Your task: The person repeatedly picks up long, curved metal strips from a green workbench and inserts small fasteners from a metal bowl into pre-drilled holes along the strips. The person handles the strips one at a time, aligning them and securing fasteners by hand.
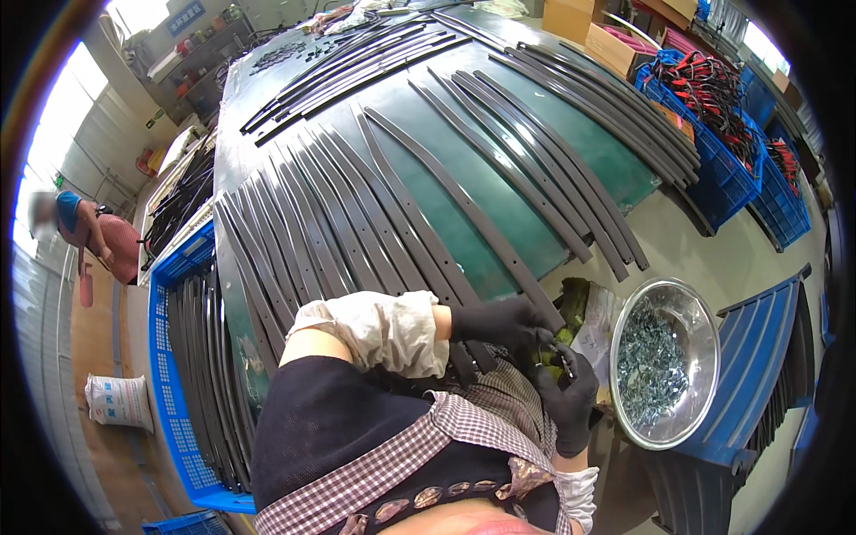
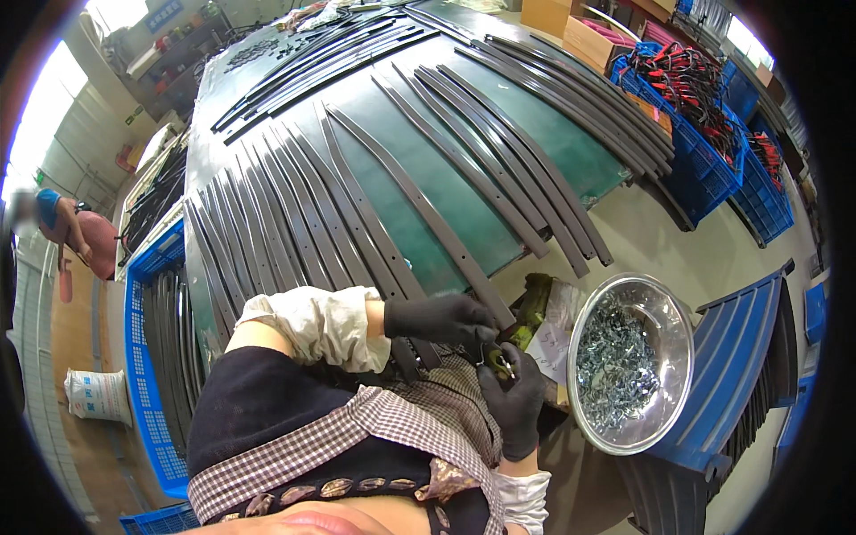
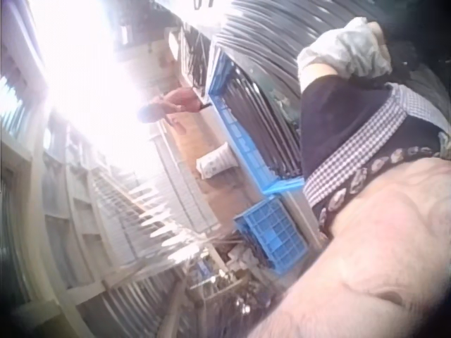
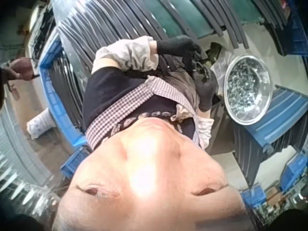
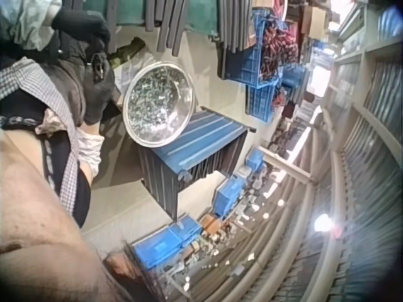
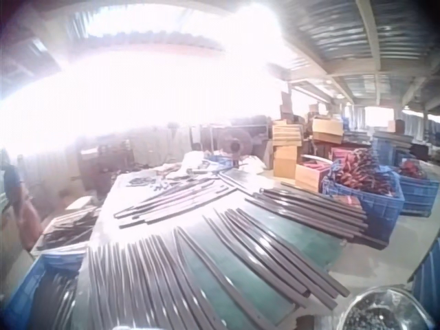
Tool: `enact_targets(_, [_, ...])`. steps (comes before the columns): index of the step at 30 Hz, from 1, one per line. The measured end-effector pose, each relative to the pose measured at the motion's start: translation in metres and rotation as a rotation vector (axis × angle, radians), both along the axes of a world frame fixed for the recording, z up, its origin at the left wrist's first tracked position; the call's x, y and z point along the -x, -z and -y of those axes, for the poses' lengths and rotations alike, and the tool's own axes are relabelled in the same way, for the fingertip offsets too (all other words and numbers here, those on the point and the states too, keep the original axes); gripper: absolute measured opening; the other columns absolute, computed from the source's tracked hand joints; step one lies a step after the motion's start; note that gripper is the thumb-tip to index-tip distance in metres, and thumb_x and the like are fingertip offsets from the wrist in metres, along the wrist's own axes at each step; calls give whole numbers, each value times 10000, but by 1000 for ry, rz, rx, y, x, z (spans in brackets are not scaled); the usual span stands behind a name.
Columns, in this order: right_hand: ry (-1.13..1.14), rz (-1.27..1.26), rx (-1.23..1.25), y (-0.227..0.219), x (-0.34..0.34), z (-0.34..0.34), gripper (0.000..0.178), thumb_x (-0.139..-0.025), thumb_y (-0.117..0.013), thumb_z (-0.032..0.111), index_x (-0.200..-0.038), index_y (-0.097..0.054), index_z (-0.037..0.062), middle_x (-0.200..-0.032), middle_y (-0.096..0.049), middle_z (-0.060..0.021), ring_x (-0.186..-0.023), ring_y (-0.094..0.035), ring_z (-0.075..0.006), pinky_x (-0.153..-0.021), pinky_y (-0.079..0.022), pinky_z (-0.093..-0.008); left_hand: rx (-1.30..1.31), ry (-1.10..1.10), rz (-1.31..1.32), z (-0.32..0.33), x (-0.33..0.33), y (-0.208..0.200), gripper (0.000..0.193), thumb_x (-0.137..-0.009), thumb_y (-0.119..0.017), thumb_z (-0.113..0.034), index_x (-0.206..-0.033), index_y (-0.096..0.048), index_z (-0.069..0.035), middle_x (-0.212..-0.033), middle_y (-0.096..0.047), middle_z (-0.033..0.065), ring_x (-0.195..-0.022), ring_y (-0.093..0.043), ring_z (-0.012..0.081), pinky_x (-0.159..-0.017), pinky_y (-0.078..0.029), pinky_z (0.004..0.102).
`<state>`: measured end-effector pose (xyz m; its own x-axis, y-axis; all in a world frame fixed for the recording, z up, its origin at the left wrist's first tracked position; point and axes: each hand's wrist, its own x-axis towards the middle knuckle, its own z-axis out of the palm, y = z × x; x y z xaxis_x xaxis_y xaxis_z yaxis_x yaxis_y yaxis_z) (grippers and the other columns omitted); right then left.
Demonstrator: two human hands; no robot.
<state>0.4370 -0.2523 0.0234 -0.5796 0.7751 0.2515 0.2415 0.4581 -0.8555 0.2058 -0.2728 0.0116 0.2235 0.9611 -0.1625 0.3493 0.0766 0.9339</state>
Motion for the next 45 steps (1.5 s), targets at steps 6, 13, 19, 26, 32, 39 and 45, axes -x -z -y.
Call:
enact_targets(6, [72,-77,306,5,-8,2,423,-752,-744,70,-1140,-626,-49,-945,-650,-76,-739,-577,-95,-599,-446,-224,-781,8,-788,-40,53,-17,368,-761,-756,-265,-1107,-677,-168,-1029,-634,67,-993,-608,289,-865,-469,430])
enact_targets(13, [51,-139,441,6,-11,4,403,-761,-733,30,-1142,-626,-46,-916,-624,-53,-660,-541,-74,-563,-424,-214,-742,192,-777,-49,70,16,326,-784,-713,-261,-1101,-673,-199,-1003,-603,27,-951,-582,284,-813,-473,435])
enact_targets(19, [24,-182,303,27,-15,-1,399,-796,-714,56,-1161,-619,-73,-907,-635,-63,-729,-581,-92,-623,-473,-219,-876,221,-807,-52,73,15,337,-808,-674,-196,-1137,-663,-123,-1015,-621,52,-966,-597,285,-855,-491,428])
enact_targets(26, [78,-142,395,6,-18,3,407,-785,-757,103,-1160,-649,-15,-903,-643,-24,-673,-535,-66,-585,-434,-218,-913,234,-837,-58,69,12,351,-796,-695,-205,-1137,-669,-122,-1004,-647,71,-933,-637,284,-813,-516,396])
enact_targets(32, [53,-170,491,6,-19,5,422,-791,-757,75,-1184,-637,-23,-952,-644,-23,-756,-570,-75,-640,-465,-226,-758,209,-710,-51,69,3,378,-806,-716,-194,-1170,-677,-99,-1057,-665,101,-992,-626,322,-889,-500,428])
enact_targets(39, [-71,-114,553,34,-38,3,391,-834,-653,63,-1205,-634,-57,-1052,-702,-128,-844,-654,-164,-721,-529,-282,-882,224,-434,-64,62,29,218,-788,-699,-182,-977,-690,-74,-937,-632,129,-889,-609,343,-780,-484,460])
enact_targets(45, [-208,-54,716,20,-5,-12,341,-848,-621,30,-1168,-620,-88,-1045,-663,-99,-931,-616,-155,-850,-491,-286,-692,113,-567,-63,56,30,314,-704,-768,-312,-987,-733,-181,-972,-654,65,-997,-592,296,-906,-422,454])
